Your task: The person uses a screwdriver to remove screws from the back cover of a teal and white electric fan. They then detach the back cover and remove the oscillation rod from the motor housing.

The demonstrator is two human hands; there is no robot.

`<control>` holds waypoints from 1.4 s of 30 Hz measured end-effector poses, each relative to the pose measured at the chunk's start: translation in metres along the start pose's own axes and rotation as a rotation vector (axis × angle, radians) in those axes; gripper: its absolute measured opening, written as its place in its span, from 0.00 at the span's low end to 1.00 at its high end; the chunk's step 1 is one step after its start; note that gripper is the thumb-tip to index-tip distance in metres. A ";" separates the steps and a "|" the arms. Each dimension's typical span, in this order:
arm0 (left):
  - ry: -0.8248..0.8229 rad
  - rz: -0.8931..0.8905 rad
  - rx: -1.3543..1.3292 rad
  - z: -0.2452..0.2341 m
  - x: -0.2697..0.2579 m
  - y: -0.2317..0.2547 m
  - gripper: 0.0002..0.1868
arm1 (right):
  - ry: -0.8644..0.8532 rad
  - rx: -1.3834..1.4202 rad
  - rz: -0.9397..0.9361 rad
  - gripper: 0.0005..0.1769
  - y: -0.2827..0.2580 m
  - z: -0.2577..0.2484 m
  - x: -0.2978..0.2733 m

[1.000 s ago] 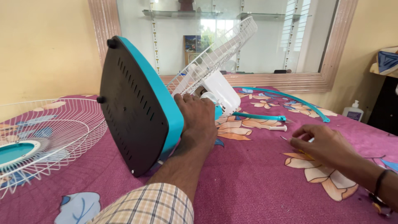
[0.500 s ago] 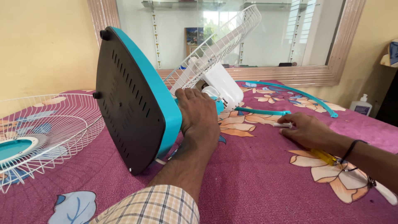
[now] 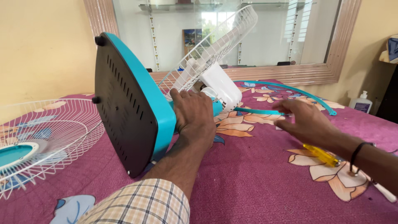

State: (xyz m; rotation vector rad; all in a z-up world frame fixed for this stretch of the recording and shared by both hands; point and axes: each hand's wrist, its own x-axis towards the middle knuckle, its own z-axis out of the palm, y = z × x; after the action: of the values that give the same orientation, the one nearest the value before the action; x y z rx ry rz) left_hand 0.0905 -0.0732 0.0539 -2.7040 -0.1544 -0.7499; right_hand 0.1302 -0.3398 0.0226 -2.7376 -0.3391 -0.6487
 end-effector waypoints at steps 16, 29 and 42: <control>0.111 0.082 -0.239 -0.014 -0.025 -0.013 0.19 | -0.128 0.442 -0.286 0.25 -0.072 0.031 0.050; 0.133 0.261 -0.314 -0.027 -0.056 -0.020 0.19 | -0.118 0.162 -0.195 0.27 -0.083 -0.023 -0.008; 0.107 0.220 -0.333 -0.028 -0.044 -0.023 0.34 | 0.159 0.038 -0.451 0.13 -0.116 -0.029 -0.008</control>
State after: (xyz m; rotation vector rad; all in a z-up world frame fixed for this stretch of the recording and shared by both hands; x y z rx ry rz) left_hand 0.0350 -0.0621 0.0597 -2.9118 0.3154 -0.9176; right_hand 0.0773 -0.2441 0.0709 -2.5641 -0.9324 -0.9523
